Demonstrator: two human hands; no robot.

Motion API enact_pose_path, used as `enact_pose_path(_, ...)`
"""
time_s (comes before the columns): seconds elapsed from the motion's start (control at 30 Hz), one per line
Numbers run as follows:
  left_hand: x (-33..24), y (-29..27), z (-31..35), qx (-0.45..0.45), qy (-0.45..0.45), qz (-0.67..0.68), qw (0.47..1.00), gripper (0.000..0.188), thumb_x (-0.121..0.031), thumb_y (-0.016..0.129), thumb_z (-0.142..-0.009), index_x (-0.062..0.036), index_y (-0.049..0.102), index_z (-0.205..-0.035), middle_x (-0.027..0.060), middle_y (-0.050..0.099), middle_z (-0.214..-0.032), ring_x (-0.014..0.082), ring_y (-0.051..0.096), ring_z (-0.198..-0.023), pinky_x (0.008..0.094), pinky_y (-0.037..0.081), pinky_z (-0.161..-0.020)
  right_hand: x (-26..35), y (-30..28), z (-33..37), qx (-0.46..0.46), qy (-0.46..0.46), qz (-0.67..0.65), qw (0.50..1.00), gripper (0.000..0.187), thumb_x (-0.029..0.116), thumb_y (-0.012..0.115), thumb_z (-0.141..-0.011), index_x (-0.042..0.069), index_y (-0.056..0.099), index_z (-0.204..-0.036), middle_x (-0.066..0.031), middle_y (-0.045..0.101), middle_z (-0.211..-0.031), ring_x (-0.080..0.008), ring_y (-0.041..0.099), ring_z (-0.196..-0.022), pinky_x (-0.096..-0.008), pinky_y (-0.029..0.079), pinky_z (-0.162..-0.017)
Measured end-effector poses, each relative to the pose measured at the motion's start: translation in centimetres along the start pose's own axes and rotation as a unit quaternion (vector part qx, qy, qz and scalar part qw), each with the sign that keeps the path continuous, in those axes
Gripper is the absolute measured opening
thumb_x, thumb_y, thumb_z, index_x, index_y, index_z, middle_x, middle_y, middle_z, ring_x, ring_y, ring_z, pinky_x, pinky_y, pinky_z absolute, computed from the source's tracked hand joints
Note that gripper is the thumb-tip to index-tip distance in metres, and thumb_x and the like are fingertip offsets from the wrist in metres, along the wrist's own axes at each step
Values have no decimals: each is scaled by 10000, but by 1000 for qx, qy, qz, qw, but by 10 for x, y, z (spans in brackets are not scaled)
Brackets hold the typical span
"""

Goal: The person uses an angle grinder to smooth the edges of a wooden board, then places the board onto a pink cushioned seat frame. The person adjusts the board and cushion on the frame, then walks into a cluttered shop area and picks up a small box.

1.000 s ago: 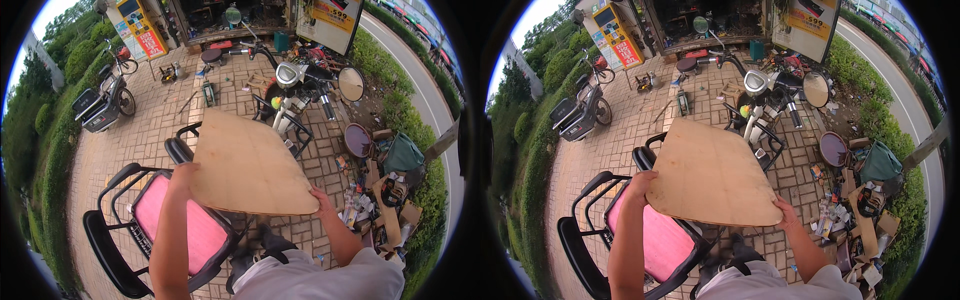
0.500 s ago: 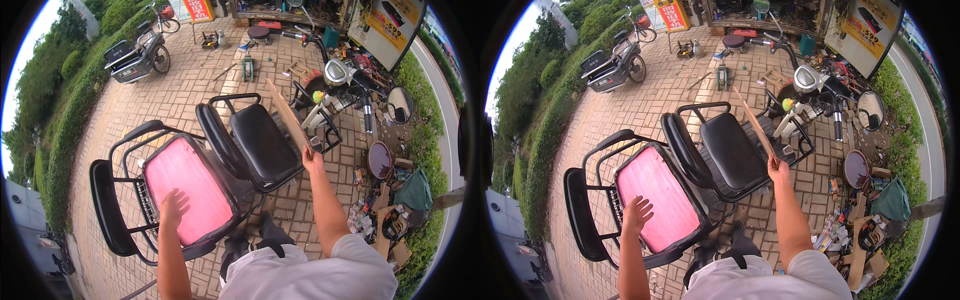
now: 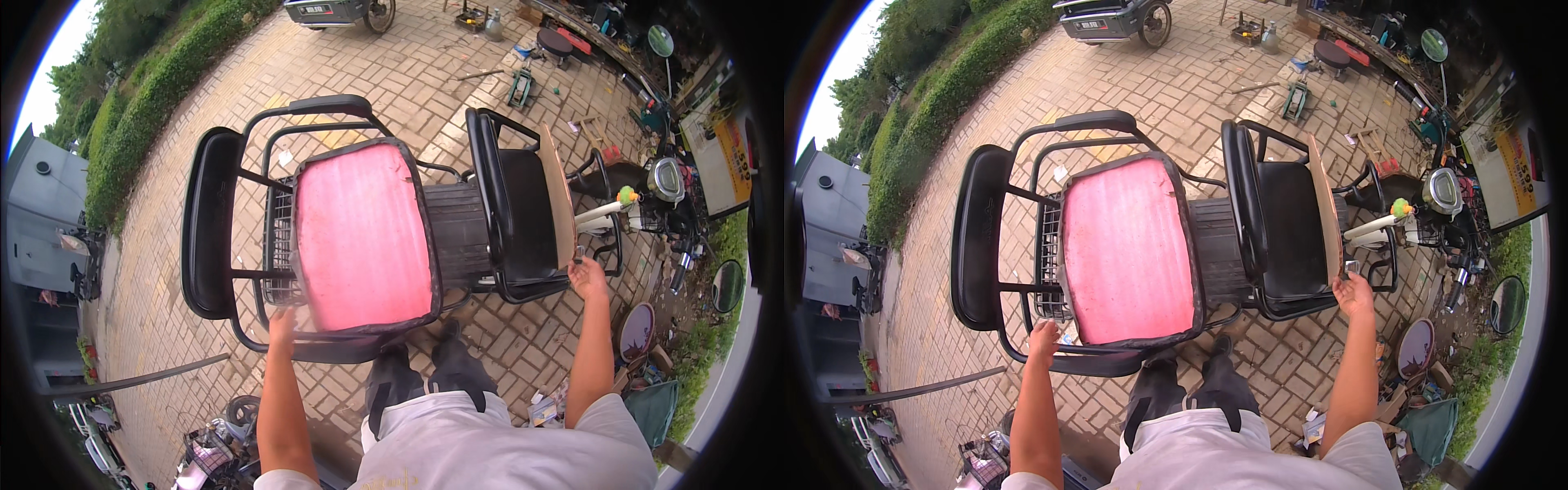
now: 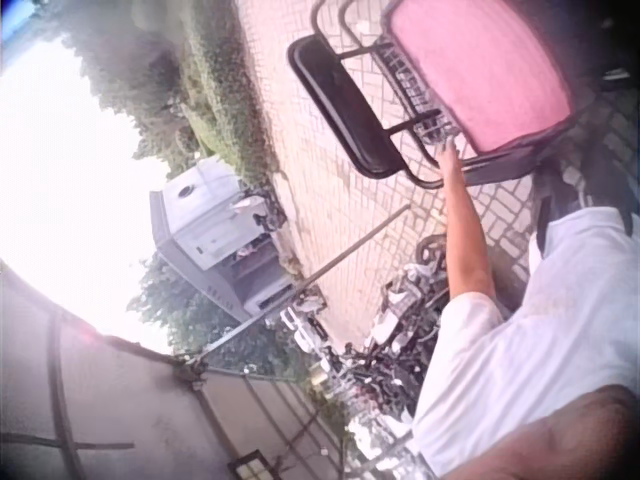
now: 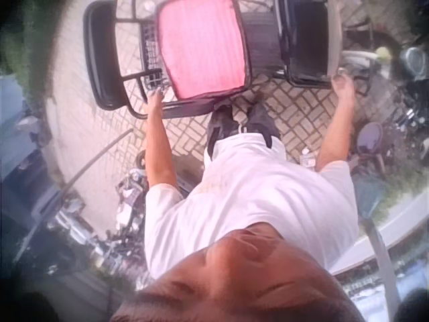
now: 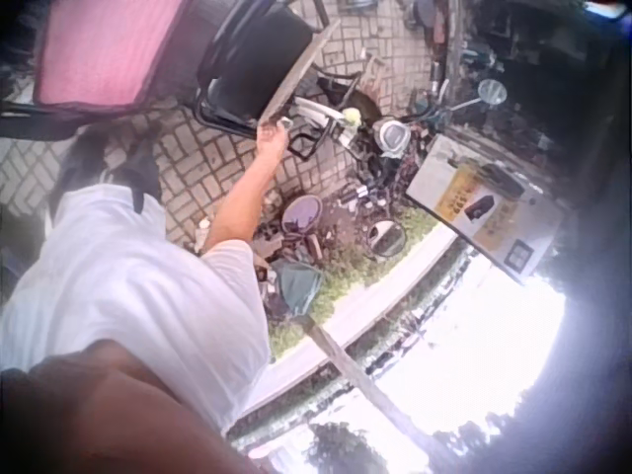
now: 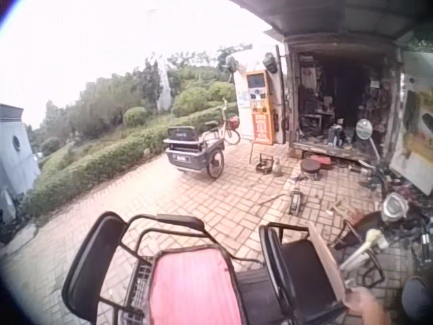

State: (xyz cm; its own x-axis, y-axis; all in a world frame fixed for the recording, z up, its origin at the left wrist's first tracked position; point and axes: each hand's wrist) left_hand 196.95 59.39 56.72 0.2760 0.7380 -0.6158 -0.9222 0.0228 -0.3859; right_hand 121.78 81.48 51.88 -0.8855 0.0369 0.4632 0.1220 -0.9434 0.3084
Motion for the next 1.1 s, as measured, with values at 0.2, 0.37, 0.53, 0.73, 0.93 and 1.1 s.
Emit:
enact_pose_path(0.2, 13, -2, -107, -11, 13, -54, 998, 771, -396, 725, -845, 27, 420, -1412, 145, 583, -1198, 243, 541, -1030, 362, 434, -792, -91, 106, 228, 356, -42, 254, 898, 246, 214, 585, -962, -25, 634, -994, -148, 669, -840, -225, 665, -667, -347, 541, -577)
enact_pose_path(0.37, -14, 48, -162, 114, -12, -15, 993, 1043, -429, 770, -782, 21, 193, -1525, 218, 447, -1407, 330, 457, -1255, 457, 394, -984, -277, 184, 83, 175, -196, 596, 759, 803, 310, 795, -811, -66, 403, -1402, -222, 556, -1292, -249, 582, -1151, -366, 476, -968)
enact_pose_path(0.53, 16, 56, -234, 187, -28, 106, 976, 688, -227, 731, -843, -4, 406, -1407, 138, 586, -1245, 274, 576, -1110, 456, 470, -936, -338, 222, -64, 85, -127, 550, 821, 886, 346, 837, -752, -56, 395, -1407, -205, 586, -1271, -273, 582, -1167, -384, 463, -982)
enact_pose_path(0.73, 2, 67, -246, 207, 49, 157, 964, 490, -63, 708, -829, 1, 521, -1277, 112, 635, -1157, 252, 617, -1032, 394, 493, -922, -350, 243, -64, 77, -105, 443, 887, 609, 271, 834, -766, -15, 540, -1216, -139, 654, -1088, -223, 636, -998, -405, 521, -866)
enact_pose_path(0.93, -100, 44, -195, 197, 107, 170, 960, 526, -4, 649, -824, 13, 484, -1323, 112, 610, -1175, 240, 609, -1030, 365, 486, -922, -311, 290, 21, 101, -179, 366, 908, 474, 256, 794, -812, -8, 577, -1140, -126, 657, -1031, -196, 640, -936, -359, 540, -803)
enact_pose_path(1.1, -143, -3, -97, 204, 145, 127, 960, 614, -15, 661, -841, 21, 401, -1396, 167, 566, -1277, 277, 580, -1126, 379, 445, -996, -298, 247, 86, 103, -163, 374, 907, 476, 234, 771, -835, -50, 563, -1156, -154, 655, -1060, -204, 649, -934, -360, 545, -808)
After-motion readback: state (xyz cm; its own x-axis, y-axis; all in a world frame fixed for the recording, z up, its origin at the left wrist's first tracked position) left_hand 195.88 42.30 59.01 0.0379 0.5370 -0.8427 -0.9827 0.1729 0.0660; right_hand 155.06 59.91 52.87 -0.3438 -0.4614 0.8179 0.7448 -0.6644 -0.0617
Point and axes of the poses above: each hand's wrist, its own z-axis away from the middle knuckle, its own y-axis out of the palm, x = y × z
